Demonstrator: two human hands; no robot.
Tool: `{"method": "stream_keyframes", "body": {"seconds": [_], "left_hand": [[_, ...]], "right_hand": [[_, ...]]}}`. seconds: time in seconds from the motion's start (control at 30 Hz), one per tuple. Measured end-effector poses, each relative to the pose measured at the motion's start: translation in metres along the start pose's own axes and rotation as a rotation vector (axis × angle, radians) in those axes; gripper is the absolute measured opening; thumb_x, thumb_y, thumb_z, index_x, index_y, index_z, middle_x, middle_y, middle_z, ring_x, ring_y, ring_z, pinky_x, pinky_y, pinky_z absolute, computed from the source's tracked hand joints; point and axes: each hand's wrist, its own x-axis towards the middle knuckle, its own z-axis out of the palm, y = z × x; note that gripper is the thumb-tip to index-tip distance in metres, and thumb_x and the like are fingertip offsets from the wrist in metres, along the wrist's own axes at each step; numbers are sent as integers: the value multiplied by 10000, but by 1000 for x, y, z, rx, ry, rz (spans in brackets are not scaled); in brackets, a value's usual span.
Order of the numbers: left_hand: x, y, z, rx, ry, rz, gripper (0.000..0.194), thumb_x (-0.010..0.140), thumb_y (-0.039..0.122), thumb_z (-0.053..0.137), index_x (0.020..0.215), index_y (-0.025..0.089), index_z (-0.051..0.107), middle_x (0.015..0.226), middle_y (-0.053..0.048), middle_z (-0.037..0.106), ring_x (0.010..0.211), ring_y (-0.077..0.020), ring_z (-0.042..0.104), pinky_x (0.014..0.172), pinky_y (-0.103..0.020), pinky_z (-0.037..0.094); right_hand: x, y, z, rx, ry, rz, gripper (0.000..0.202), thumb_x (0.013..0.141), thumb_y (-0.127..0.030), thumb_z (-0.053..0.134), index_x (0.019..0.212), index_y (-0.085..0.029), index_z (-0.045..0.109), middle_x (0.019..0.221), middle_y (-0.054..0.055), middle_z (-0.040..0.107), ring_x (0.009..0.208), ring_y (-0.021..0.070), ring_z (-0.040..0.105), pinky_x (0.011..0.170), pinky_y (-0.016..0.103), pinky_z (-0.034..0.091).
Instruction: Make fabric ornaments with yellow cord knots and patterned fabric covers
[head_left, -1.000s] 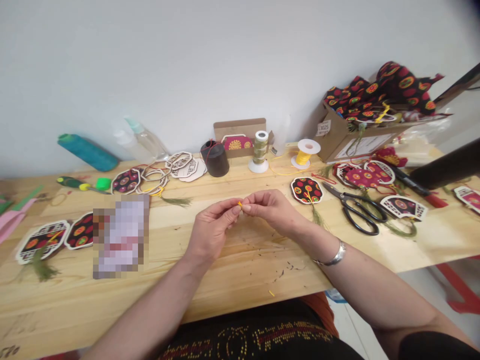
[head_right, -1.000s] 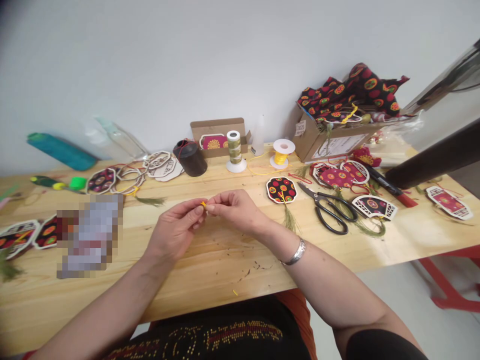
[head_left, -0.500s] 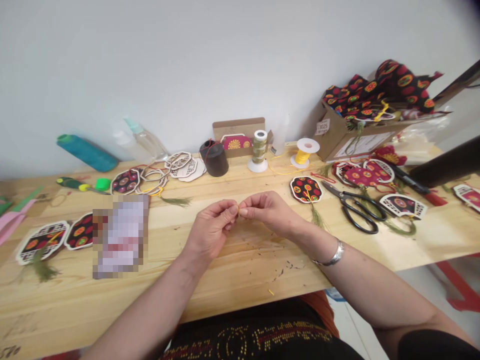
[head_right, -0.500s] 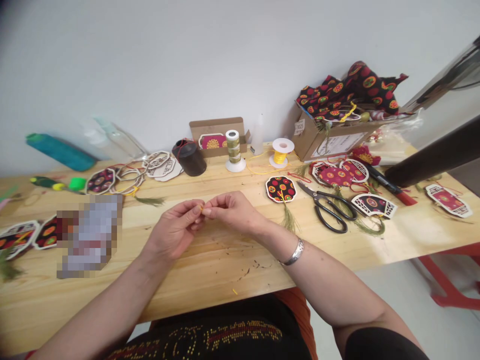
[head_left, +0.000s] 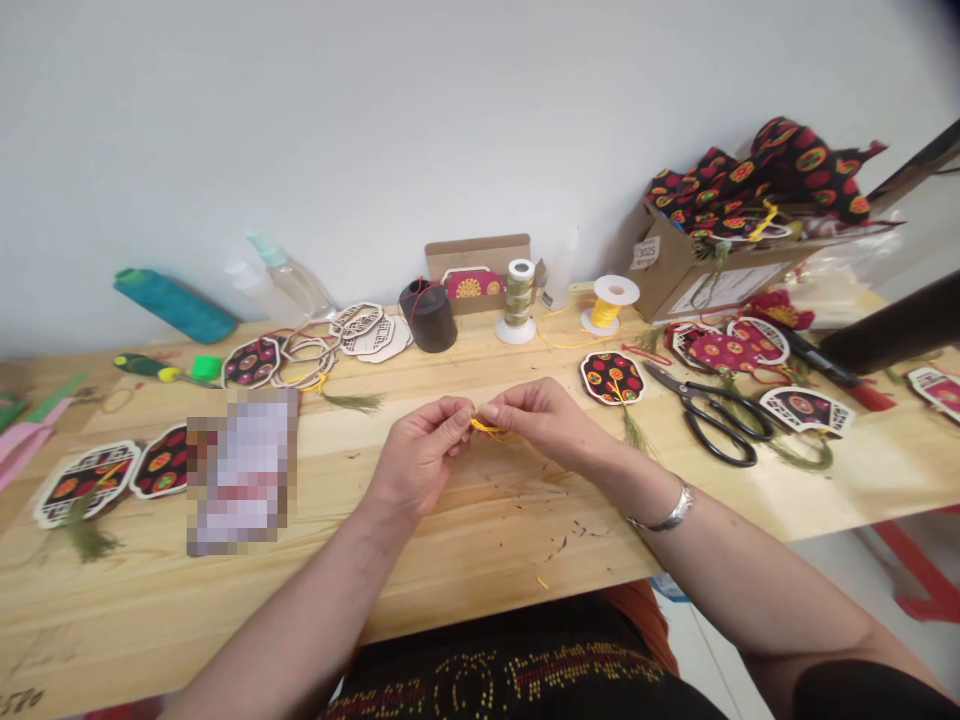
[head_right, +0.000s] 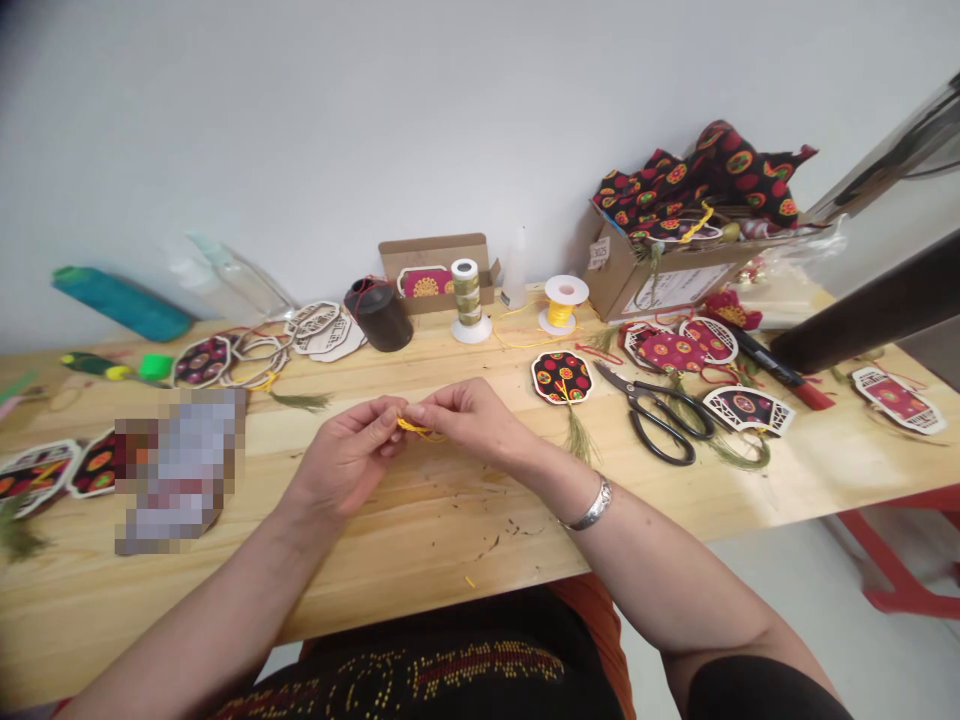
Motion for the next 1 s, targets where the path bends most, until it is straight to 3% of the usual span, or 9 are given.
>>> {"method": "stream_keyframes", "body": {"seconds": [0.13, 0.23, 0.47, 0.67, 0.8, 1.0], "left_hand": [[-1, 2, 0, 28, -34, -8, 251, 600, 326, 823, 647, 121, 687, 623, 2, 555, 551, -59, 397, 505, -201, 277], [-2, 3, 1, 51, -64, -46, 264, 589, 336, 827, 623, 119, 679, 608, 4, 533, 534, -59, 370, 486, -213, 248], [-4, 2, 0, 22, -131, -172, 283, 590, 363, 826, 633, 116, 693, 563, 19, 486, 510, -60, 343, 479, -213, 255], [-3, 0, 0, 39, -71, -110, 284, 594, 364, 825, 670, 116, 709, 552, 14, 501, 531, -69, 374, 494, -211, 274], [-1, -2, 0, 41, -1, -26, 246, 600, 334, 820, 671, 121, 721, 599, -4, 537, 563, -77, 377, 499, -219, 278], [-1, -2, 0, 96, 17, 91, 174, 602, 301, 812, 674, 152, 758, 990, -70, 536, 800, -128, 461, 531, -217, 340]], "right_hand": [[1, -1, 0, -167, 167, -44, 231, 798, -307, 606, 704, -118, 699, 661, 25, 669, 607, 104, 530, 580, 240, 409], [3, -1, -1, -166, 237, -107, 147, 761, -258, 644, 695, -135, 688, 663, 14, 663, 608, 101, 532, 595, 241, 426], [2, 0, -3, 88, 31, -97, 244, 671, -356, 759, 799, -160, 691, 757, 17, 673, 680, 118, 583, 678, 279, 472], [2, -2, -4, -33, 118, -99, 269, 669, -389, 759, 679, -135, 669, 609, -18, 597, 562, 80, 459, 557, 240, 372], [2, -3, -5, -20, 66, -18, 283, 672, -399, 749, 683, -119, 709, 620, -4, 627, 587, 87, 482, 587, 247, 373], [3, -1, -6, 57, -9, 50, 215, 641, -341, 773, 716, -142, 746, 632, -3, 664, 599, 95, 509, 606, 253, 389]]}}
